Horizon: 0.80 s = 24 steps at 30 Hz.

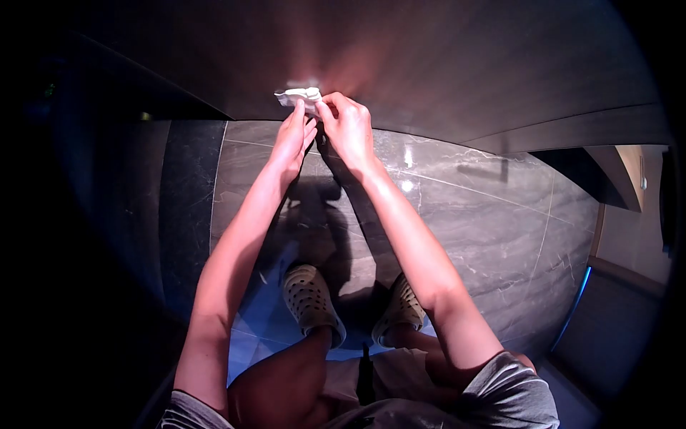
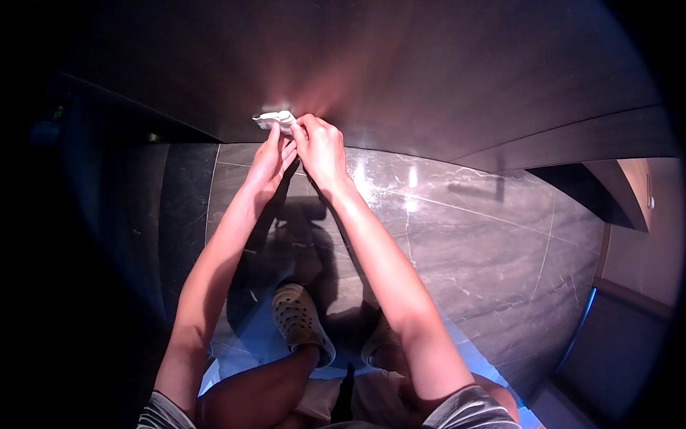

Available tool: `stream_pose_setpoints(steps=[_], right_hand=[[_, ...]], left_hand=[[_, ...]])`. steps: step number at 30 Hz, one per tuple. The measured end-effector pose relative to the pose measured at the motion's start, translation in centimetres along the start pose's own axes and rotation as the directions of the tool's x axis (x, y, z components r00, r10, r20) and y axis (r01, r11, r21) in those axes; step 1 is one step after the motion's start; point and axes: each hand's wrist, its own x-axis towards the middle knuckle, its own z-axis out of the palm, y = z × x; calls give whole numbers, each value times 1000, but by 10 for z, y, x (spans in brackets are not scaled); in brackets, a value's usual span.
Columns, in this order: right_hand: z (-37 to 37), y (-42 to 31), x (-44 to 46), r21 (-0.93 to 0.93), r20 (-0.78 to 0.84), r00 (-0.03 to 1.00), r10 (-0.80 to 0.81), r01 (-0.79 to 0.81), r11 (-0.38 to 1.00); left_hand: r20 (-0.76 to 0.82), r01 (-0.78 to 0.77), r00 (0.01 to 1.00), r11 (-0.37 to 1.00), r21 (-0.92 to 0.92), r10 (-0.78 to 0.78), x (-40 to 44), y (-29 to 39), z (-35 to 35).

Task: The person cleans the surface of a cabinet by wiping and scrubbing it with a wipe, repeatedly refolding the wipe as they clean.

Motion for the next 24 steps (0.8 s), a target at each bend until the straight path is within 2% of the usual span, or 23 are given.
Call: stream_pose_setpoints(steps=[2, 3, 4, 5, 7, 8, 9, 10, 13, 17, 18, 21, 24], right_hand=[[1, 0, -1, -7, -14, 1000, 6, -6, 1000], [2, 1, -2, -9, -20, 1000, 9, -9, 1000], [4, 2, -3, -7, -20, 1000, 13, -13, 1000], [5, 3, -3, -5, -21, 1000, 17, -17, 1000], [5, 4, -3, 10, -31, 999, 21, -21, 1000], [6, 5, -3, 25, -39, 999, 22, -22, 999], [5, 3, -3, 40, -46, 999, 24, -22, 999], [4, 2, -2, 31, -45, 999, 20, -18, 999], [0, 2, -1, 10, -41, 999, 14, -14, 1000], [-3, -1, 0, 58, -7, 997, 74, -74, 996], [-5, -2, -1, 84, 9, 995, 103, -103, 991], [-6, 2, -4, 151, -36, 997, 64, -58, 987], [-19, 2, -15, 134, -113, 993, 13, 2, 991]], left_hand=[[-89, -9, 996, 997, 77, 16, -3, -3, -2], [-67, -21, 997, 946, 325, 45, -6, 1, -6], [-40, -34, 997, 834, 551, 66, -13, 10, -12], [69, -198, 975, 684, 702, 211, -14, 5, -18], [280, -418, 832, 210, 884, 479, -19, 0, -27], [436, -513, 649, -64, 856, 623, -20, -6, -28], [591, -525, 426, -345, 778, 685, -22, -7, -26], [663, -549, 437, -404, 732, 608, -19, -9, -30], [721, -451, 518, -569, 688, 461, -1, -8, -31], [697, -417, 542, -570, 708, 469, 15, -11, -34], [705, -379, 516, -609, 697, 486, 18, -12, -33], [711, -319, 510, -661, 679, 484, 26, -13, -34], [712, -319, 509, -662, 678, 484, 26, -15, -32]])
